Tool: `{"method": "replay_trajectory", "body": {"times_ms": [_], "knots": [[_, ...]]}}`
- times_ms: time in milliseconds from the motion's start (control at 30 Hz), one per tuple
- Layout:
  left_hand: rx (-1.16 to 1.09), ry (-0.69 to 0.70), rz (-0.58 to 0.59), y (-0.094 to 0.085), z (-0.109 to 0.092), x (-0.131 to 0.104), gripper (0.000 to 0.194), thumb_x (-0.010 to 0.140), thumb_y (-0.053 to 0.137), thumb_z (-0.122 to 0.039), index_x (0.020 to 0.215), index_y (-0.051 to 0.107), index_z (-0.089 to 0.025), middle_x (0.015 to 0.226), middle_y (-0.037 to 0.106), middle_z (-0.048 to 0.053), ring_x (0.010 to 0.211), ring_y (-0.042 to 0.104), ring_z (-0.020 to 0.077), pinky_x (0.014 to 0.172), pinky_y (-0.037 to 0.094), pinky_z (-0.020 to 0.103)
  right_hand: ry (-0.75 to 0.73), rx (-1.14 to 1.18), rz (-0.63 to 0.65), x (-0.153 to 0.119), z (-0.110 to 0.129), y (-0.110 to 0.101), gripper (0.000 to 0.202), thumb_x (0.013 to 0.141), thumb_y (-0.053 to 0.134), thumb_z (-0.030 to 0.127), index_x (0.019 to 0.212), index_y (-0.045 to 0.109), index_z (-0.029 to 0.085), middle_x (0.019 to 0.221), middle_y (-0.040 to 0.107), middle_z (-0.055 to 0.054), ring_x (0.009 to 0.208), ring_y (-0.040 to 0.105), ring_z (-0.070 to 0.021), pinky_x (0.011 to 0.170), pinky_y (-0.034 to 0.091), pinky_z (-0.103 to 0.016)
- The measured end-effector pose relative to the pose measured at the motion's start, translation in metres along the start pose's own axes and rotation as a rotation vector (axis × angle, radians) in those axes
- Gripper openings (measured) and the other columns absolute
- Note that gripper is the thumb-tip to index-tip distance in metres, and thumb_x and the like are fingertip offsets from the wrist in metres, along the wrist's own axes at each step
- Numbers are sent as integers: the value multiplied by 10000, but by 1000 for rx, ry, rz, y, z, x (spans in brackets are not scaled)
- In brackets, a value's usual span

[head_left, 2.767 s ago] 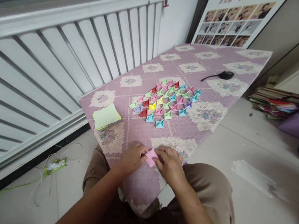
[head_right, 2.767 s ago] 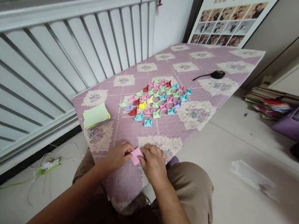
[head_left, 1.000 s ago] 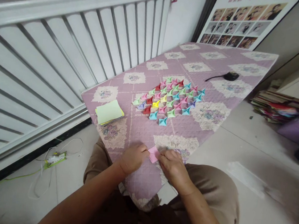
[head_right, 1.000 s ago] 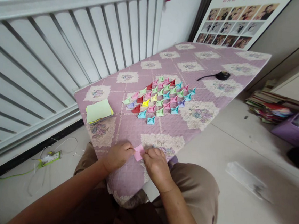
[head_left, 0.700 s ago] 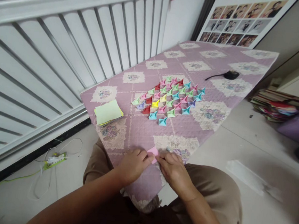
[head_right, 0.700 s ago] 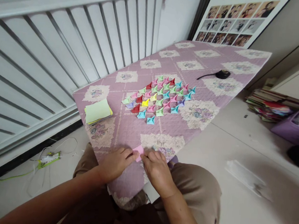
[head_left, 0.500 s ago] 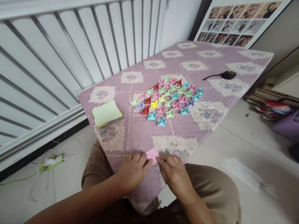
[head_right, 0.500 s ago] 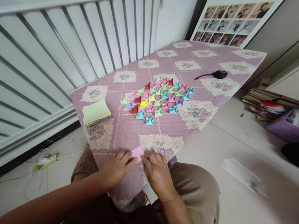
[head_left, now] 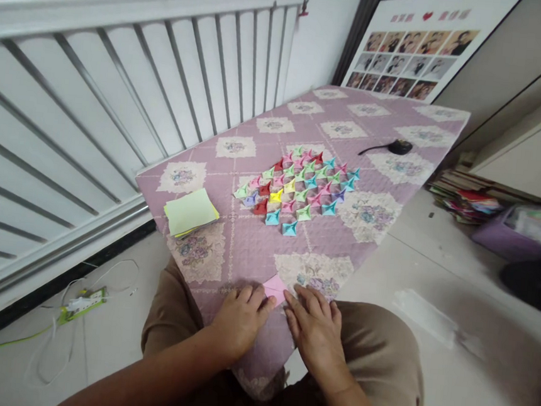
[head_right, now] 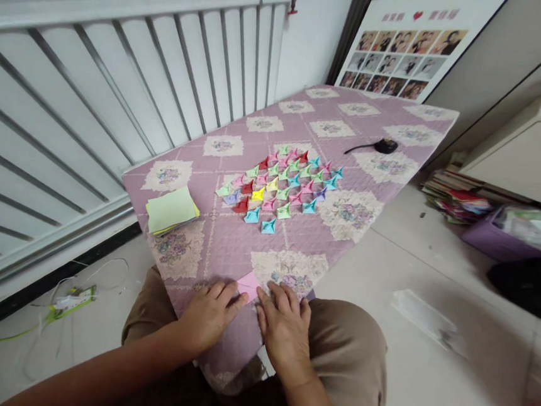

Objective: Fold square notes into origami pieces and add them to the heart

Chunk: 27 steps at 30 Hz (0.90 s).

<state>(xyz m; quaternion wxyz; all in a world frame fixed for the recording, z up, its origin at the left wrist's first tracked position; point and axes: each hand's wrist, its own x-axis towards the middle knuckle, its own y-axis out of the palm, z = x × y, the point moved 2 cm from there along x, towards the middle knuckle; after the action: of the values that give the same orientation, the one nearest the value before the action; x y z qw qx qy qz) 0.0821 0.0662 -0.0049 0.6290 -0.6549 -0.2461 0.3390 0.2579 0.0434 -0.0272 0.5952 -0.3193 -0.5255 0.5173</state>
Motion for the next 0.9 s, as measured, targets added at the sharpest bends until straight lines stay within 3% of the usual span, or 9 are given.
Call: {"method": "replay_trajectory", "body": {"times_ms": [200, 333, 600, 767, 900], "knots": [[6, -24, -47, 5, -2, 0, 449, 923, 441, -266, 1369, 395, -297, 1336, 455, 91, 1037, 466, 259, 788, 425, 382, 27, -36, -36, 0, 6, 0, 283, 915, 477, 337, 1138, 633, 261, 1190, 641, -61, 1128, 518, -256, 981, 276, -491], [8, -17, -44, 4, -2, -1, 457, 918, 452, -265, 1370, 397, -297, 1330, 460, 92, 1066, 461, 269, 792, 432, 386, 7, -56, -1, 3, 4, -7, 258, 910, 485, 307, 1125, 626, 281, 1188, 641, -48, 1122, 516, -262, 962, 264, -497], [-37, -35, -34, 1, -4, 0, 444, 912, 440, -212, 1346, 450, -301, 1333, 475, 84, 1093, 464, 273, 834, 447, 412, 75, 138, -55, 30, 17, -3, 102, 863, 548, 237, 807, 633, 224, 788, 640, -14, 804, 567, -180, 787, 325, -331], [-113, -51, -22, 6, -4, -2, 456, 907, 445, -214, 1347, 453, -330, 1390, 447, 74, 1145, 456, 307, 870, 443, 458, 77, 141, -58, 31, 20, 2, 84, 848, 565, 202, 793, 624, 224, 787, 615, -6, 795, 548, -173, 758, 325, -319], [-159, -93, 30, 11, -5, -3, 468, 927, 406, -196, 1352, 435, -391, 1436, 414, 36, 1189, 445, 312, 925, 417, 487, 84, 143, -129, 28, 12, 1, 78, 822, 616, 248, 897, 631, 238, 852, 623, -23, 840, 555, -198, 759, 361, -332]]}}
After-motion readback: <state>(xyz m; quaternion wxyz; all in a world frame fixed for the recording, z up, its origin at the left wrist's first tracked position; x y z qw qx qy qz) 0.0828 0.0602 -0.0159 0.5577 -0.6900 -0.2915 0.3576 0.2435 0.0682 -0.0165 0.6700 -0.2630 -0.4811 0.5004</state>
